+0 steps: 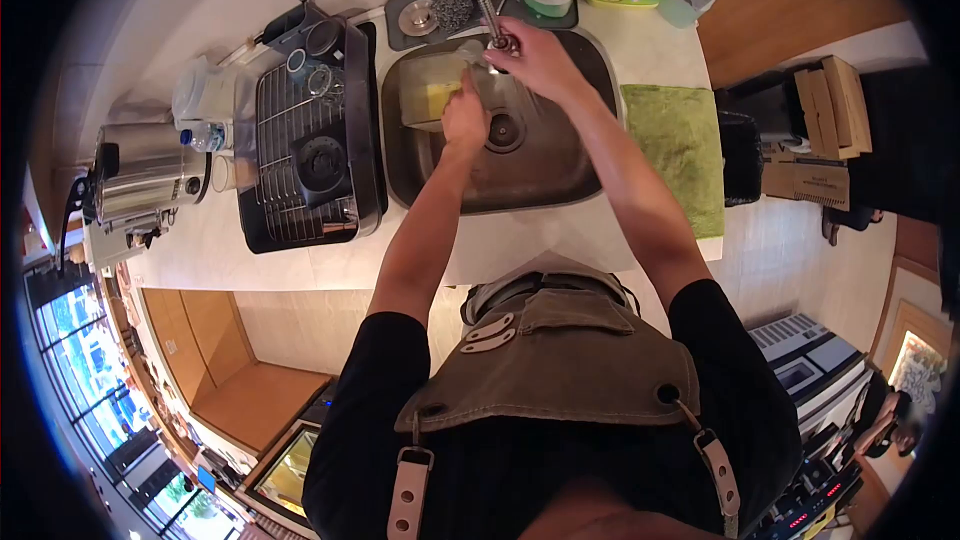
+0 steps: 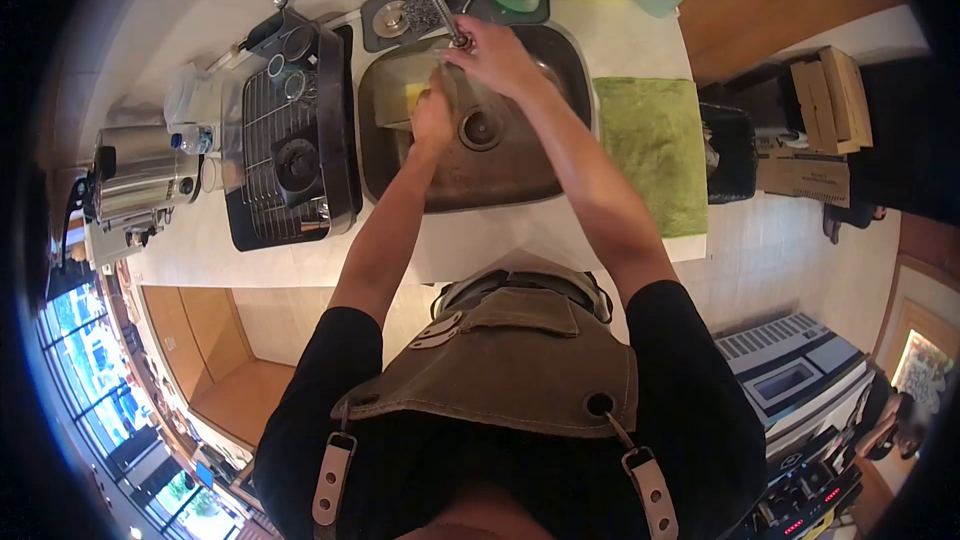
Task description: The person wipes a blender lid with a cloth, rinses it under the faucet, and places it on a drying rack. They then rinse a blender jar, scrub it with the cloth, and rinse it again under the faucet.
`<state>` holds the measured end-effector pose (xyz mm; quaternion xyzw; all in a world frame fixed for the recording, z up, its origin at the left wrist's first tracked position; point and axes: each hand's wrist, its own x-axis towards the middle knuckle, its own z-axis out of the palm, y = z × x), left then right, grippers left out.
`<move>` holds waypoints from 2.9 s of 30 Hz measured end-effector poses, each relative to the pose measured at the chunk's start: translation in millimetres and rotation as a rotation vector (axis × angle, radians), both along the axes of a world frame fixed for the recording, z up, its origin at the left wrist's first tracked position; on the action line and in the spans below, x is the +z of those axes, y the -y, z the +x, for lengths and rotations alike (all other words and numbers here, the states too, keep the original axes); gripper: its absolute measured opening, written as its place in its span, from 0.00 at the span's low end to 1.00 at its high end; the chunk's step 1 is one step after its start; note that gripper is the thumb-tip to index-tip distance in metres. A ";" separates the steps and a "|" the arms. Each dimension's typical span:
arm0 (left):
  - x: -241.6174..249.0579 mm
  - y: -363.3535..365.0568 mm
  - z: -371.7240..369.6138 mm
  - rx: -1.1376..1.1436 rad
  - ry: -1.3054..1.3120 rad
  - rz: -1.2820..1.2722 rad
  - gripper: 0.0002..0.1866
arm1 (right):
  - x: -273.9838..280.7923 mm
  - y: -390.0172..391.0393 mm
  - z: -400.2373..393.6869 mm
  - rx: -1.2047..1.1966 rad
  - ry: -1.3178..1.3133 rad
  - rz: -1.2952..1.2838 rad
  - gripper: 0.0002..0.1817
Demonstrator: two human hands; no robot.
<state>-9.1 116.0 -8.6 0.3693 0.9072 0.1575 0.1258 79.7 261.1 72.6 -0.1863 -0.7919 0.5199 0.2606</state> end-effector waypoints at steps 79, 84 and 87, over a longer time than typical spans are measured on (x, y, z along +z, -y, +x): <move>-98.6 77.6 -68.0 -0.235 0.310 0.523 0.35 | -7.8 5.9 -57.3 0.409 0.109 -0.106 0.13; -89.1 79.8 -62.3 -0.029 0.251 0.416 0.24 | -5.4 37.1 -65.7 0.255 0.083 -0.031 0.16; -87.5 75.1 -74.2 -0.046 0.505 0.505 0.25 | 2.6 9.0 -39.8 0.267 0.222 0.047 0.17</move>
